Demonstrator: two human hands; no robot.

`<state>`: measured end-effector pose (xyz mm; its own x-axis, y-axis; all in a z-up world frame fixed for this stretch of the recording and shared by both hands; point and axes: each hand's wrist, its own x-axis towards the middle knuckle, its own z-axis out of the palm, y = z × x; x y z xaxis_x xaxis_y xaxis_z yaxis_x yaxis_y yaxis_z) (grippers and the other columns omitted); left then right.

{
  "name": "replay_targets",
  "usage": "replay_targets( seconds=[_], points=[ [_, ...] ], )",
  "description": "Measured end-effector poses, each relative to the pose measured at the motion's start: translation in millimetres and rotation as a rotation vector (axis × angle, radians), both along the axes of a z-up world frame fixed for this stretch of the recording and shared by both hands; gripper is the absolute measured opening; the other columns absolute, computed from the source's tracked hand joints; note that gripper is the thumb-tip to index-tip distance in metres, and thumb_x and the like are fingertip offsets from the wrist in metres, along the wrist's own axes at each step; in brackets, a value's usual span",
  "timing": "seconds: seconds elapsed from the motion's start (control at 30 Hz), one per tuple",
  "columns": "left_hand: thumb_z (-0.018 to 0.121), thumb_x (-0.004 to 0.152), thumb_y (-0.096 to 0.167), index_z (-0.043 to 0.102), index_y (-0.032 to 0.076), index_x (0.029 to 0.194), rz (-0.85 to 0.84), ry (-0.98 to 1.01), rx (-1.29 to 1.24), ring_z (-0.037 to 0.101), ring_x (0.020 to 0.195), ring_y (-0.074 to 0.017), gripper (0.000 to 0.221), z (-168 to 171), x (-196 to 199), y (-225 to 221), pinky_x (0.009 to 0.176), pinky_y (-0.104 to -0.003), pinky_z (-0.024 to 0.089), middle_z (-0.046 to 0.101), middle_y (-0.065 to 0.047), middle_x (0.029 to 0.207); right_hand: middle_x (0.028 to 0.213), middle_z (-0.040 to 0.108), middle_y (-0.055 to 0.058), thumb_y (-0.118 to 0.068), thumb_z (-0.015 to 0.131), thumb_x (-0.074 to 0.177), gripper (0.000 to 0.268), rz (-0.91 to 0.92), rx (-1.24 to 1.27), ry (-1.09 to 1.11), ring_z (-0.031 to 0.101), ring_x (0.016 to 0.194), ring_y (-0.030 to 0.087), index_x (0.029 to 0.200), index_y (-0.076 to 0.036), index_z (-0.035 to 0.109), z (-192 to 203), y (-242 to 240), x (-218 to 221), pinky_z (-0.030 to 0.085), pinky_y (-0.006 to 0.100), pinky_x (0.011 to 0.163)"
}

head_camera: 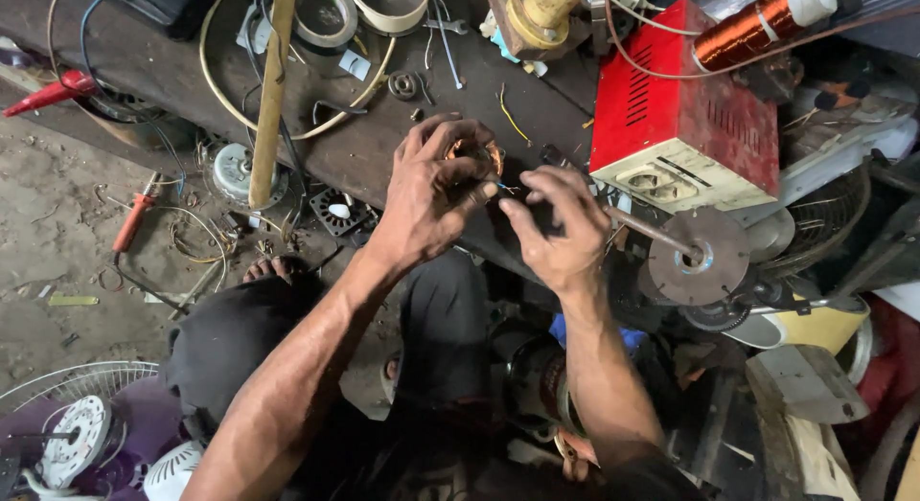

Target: Connecting thin copper coil wires to lead wires by stripping insulation and twisting them together for a motor repair.

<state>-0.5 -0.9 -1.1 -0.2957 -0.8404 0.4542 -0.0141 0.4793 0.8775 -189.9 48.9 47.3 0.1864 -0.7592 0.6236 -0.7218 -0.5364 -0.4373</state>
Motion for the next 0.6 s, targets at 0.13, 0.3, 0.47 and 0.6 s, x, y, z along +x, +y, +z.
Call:
replay_targets(
  seconds=[0.13,0.3,0.47,0.6],
  points=[
    [0.071,0.096,0.028,0.074,0.015,0.091,0.001,-0.001,0.001,0.042,0.135,-0.0457,0.014,2,1,0,0.104,-0.079,0.029,0.057,-0.007,0.129,0.095,0.074,0.012,-0.001,0.083,0.09,0.014,0.04,-0.193,0.208,0.074,0.074,0.026,0.102,0.0,0.077,3,-5,6,0.059,0.032,0.064],
    [0.071,0.095,0.027,0.075,0.015,0.093,0.0,0.002,-0.001,0.042,0.135,-0.0464,0.013,1,0,0,0.103,-0.079,0.029,0.057,-0.007,0.128,0.089,0.073,0.008,-0.004,0.078,0.096,0.005,0.035,-0.201,0.279,0.074,0.075,0.025,0.099,-0.001,0.078,-1,-3,3,0.06,0.032,0.068],
    [0.072,0.095,0.026,0.075,0.016,0.093,-0.001,-0.001,-0.01,0.041,0.136,-0.0456,0.011,2,1,-1,0.104,-0.078,0.028,0.057,-0.007,0.129,0.064,0.057,0.004,-0.016,0.068,0.098,0.017,0.039,0.617,-0.602,0.052,0.053,0.009,0.089,-0.002,0.069,-15,2,6,0.045,0.023,0.049],
    [0.072,0.095,0.026,0.075,0.017,0.092,0.012,-0.012,-0.013,0.042,0.135,-0.0445,0.01,-1,0,-1,0.104,-0.076,0.03,0.057,-0.007,0.128,0.079,0.071,0.013,-0.012,0.085,0.086,0.031,-0.071,0.312,-0.179,0.067,0.065,0.017,0.111,0.001,0.072,-4,3,6,0.05,0.029,0.053]
  ],
)
